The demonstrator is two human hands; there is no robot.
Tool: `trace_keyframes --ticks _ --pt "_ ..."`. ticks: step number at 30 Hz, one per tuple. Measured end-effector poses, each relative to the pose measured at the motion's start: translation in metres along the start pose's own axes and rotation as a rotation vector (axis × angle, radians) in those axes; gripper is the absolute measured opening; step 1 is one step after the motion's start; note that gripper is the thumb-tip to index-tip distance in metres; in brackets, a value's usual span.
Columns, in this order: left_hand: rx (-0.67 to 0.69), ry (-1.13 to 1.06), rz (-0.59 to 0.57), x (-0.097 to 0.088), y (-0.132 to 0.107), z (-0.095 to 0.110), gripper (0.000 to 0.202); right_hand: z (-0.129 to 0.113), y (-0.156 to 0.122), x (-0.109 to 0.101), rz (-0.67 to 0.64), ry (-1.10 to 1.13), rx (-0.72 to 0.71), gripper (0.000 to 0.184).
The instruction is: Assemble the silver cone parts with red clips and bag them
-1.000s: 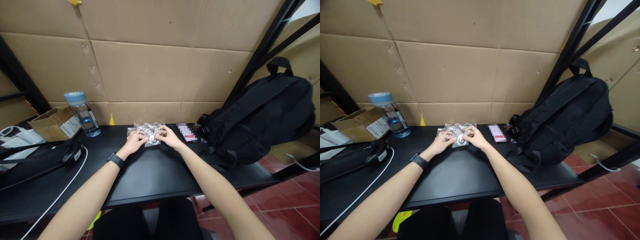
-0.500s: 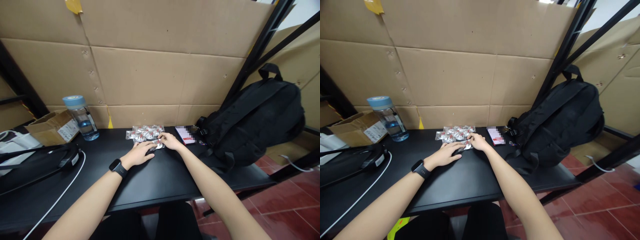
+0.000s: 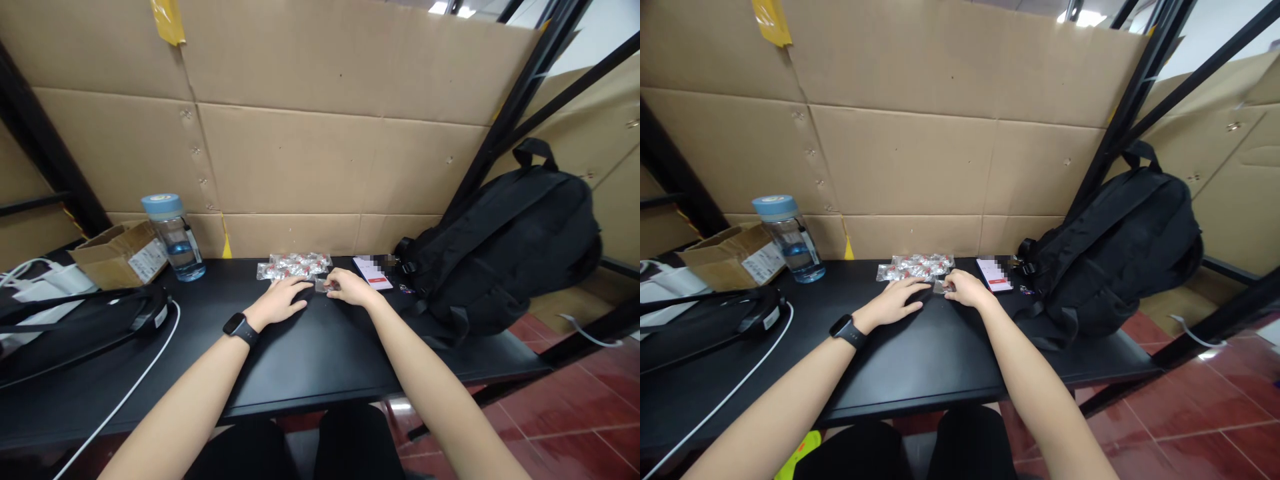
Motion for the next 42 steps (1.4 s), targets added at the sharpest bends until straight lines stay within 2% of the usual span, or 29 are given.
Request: trace_keyframes --ticks 5,9,10,12,16,21,25,29,42 --pt "-0.154 -0.058 0.109 -0.029 -0.009 -0.040 0.038 0.022 0.009 0.002 0.079 -0.030 0.067 0.020" --pt "-0.373 0.001 0.171 -0.040 -0.020 -0.072 0.030 0.013 0.011 0.014 0.057 -0.089 0.039 0.028" --pt "-0.447 0.029 0.158 -0.040 -0.025 -0.080 0.030 0.010 0.010 0.016 0.050 -0.111 0.058 0.033" --pt "-0.499 0.044 0.133 -0.038 -0.034 -0.086 0.031 0.000 0.004 0.021 0.038 -0.146 0.103 0.042" --pt "-0.538 0.078 0.071 -0.032 -0.056 -0.086 0.042 -0.017 -0.015 0.024 0.043 -0.180 0.176 0.051" --pt "-0.564 0.134 -0.009 -0.024 -0.082 -0.075 0.053 -0.016 -0.048 0.022 0.022 -0.125 0.379 0.064" --pt "-0.577 0.173 -0.043 -0.022 -0.092 -0.063 0.060 -0.019 -0.064 0.024 -0.026 -0.104 0.419 0.063" --pt "-0.610 0.197 -0.063 -0.021 -0.094 -0.058 0.067 -0.024 -0.065 0.020 -0.017 -0.095 0.417 0.061" --pt "-0.609 0.198 -0.065 -0.026 -0.095 -0.062 0.062 -0.020 -0.061 0.016 0.056 -0.073 0.405 0.050"
Point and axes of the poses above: each hand's wrist, its own y-axis towards the middle knuckle, its own x-axis out of the palm, z = x × y, the point moved 7 cm from there along y, towards the middle knuckle
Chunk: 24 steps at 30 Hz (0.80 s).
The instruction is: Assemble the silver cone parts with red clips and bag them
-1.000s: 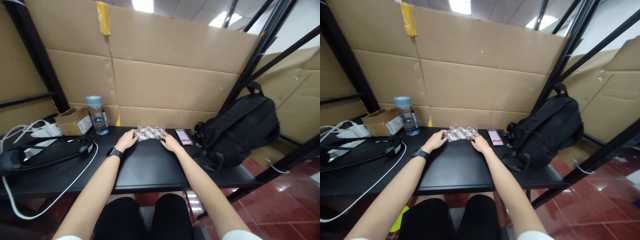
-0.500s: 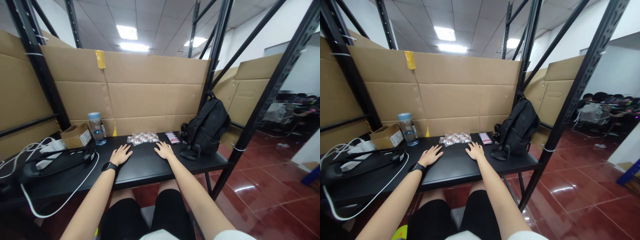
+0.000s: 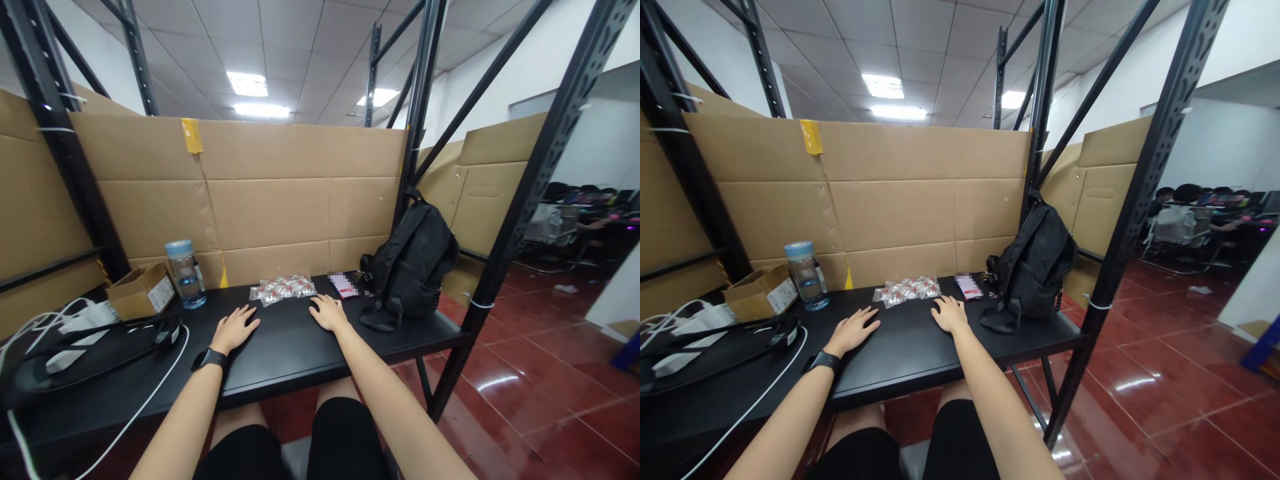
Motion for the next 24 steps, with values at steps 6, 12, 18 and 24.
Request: trace_keyframes --ticks 6,12,18,24 --pt "0.009 -0.022 0.032 0.0011 0.0032 -0.0018 0.062 0.0011 0.0011 -0.0003 -0.002 -0.012 -0.005 0.051" --pt "0.012 -0.020 0.034 0.0021 0.0054 -0.0041 0.061 0.0003 0.0020 -0.0011 0.011 -0.012 -0.003 0.050" --pt "0.018 0.006 0.018 0.0032 0.0080 -0.0041 0.063 -0.0011 0.0008 -0.0028 0.052 -0.010 -0.011 0.047" --pt "0.010 -0.015 0.107 -0.0021 0.0031 0.0034 0.060 -0.0055 0.0088 -0.0068 0.097 -0.021 -0.054 0.052"
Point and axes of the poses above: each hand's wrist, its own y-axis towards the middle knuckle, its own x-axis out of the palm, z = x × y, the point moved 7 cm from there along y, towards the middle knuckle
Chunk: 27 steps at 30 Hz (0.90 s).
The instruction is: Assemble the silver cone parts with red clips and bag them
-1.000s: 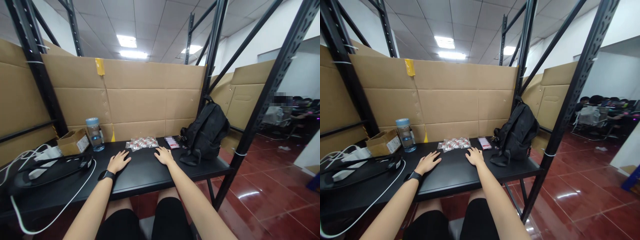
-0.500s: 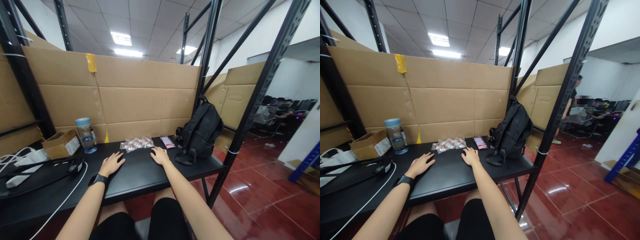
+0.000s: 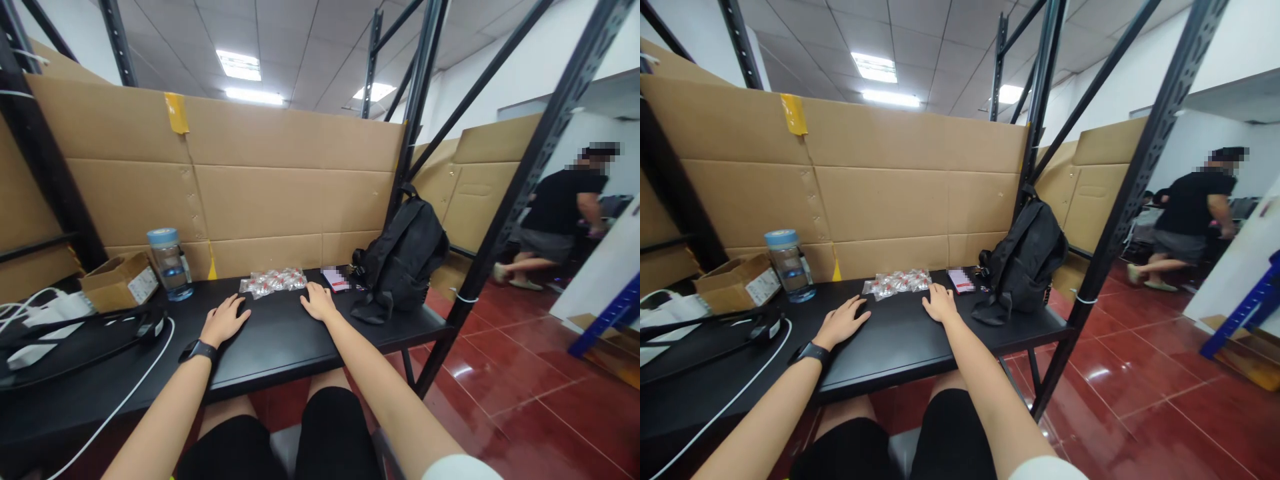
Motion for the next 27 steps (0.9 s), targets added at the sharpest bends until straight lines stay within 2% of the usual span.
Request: trace_keyframes --ticks 4,8,13,18,20,21,24,27 --pt "-0.001 -0.004 0.081 -0.002 0.004 0.008 0.060 -0.006 0.018 0.005 0.014 -0.017 -0.050 0.057" --pt "0.044 -0.001 0.128 -0.004 0.017 0.019 0.061 -0.010 0.042 0.010 0.060 0.000 -0.093 0.057" --pt "0.163 -0.013 0.228 -0.012 0.043 0.034 0.050 -0.004 0.069 0.016 0.064 0.082 -0.099 0.040" --pt "0.267 -0.068 0.287 -0.019 0.064 0.046 0.035 0.005 0.082 0.009 0.128 0.206 -0.114 0.029" --pt "0.327 -0.176 0.289 -0.021 0.065 0.052 0.033 0.003 0.082 0.005 0.157 0.311 -0.131 0.028" --pt "0.356 -0.254 0.285 -0.022 0.065 0.056 0.034 0.000 0.082 0.003 0.169 0.433 -0.149 0.029" --pt "0.380 -0.550 0.241 -0.020 0.059 0.064 0.042 -0.020 0.077 0.003 0.083 0.772 -0.248 0.039" --pt "0.426 -0.722 0.084 -0.008 0.052 0.079 0.071 -0.040 0.070 0.003 -0.020 0.993 -0.296 0.043"
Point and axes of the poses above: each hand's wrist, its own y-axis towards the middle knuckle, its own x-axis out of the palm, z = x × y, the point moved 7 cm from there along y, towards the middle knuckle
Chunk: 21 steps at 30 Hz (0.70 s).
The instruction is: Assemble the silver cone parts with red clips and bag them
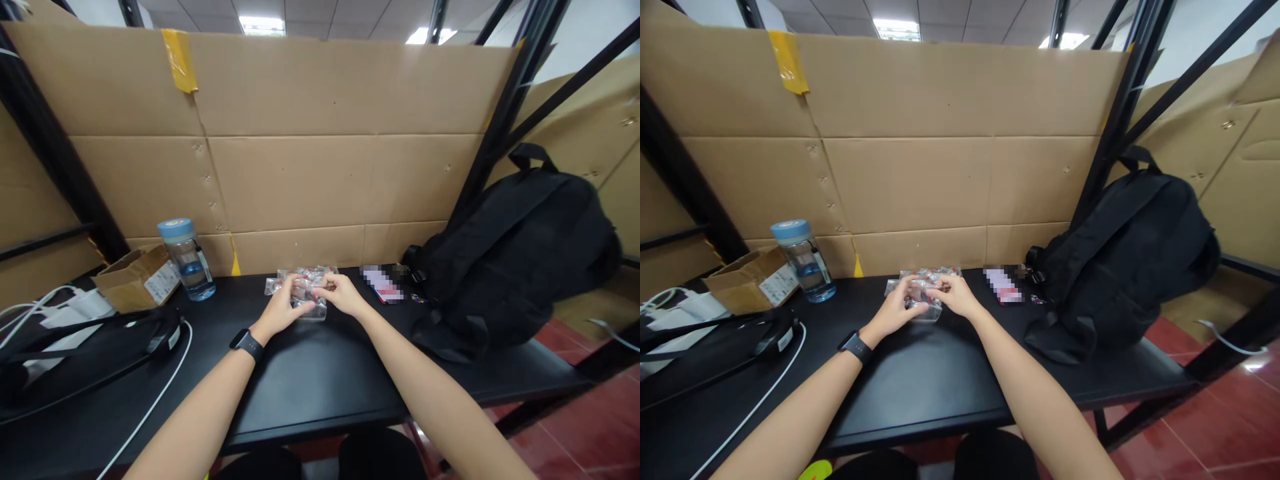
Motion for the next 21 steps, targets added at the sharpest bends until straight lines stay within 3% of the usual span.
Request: trace_keyframes --ticks 4,11,13,16,18,21 --pt "-0.045 -0.103 -0.183 0.023 -0.004 -0.002 0.107 -0.009 -0.001 0.001 0.049 0.177 0.030 0.044" --pt "-0.091 -0.232 -0.208 0.026 -0.007 -0.009 0.124 -0.007 -0.002 -0.014 0.220 0.246 0.047 0.039" --pt "-0.100 -0.253 -0.181 0.025 -0.006 -0.009 0.117 -0.006 -0.002 -0.018 0.271 0.239 0.039 0.038" --pt "-0.120 -0.327 -0.063 0.020 -0.003 -0.011 0.079 -0.004 -0.003 -0.022 0.323 0.241 0.038 0.036" --pt "-0.141 -0.384 0.051 0.014 0.000 -0.014 0.061 -0.003 -0.003 -0.020 0.290 0.252 0.049 0.036" --pt "-0.181 -0.442 0.181 0.006 0.001 -0.020 0.058 0.000 -0.003 -0.013 0.184 0.275 0.072 0.048"
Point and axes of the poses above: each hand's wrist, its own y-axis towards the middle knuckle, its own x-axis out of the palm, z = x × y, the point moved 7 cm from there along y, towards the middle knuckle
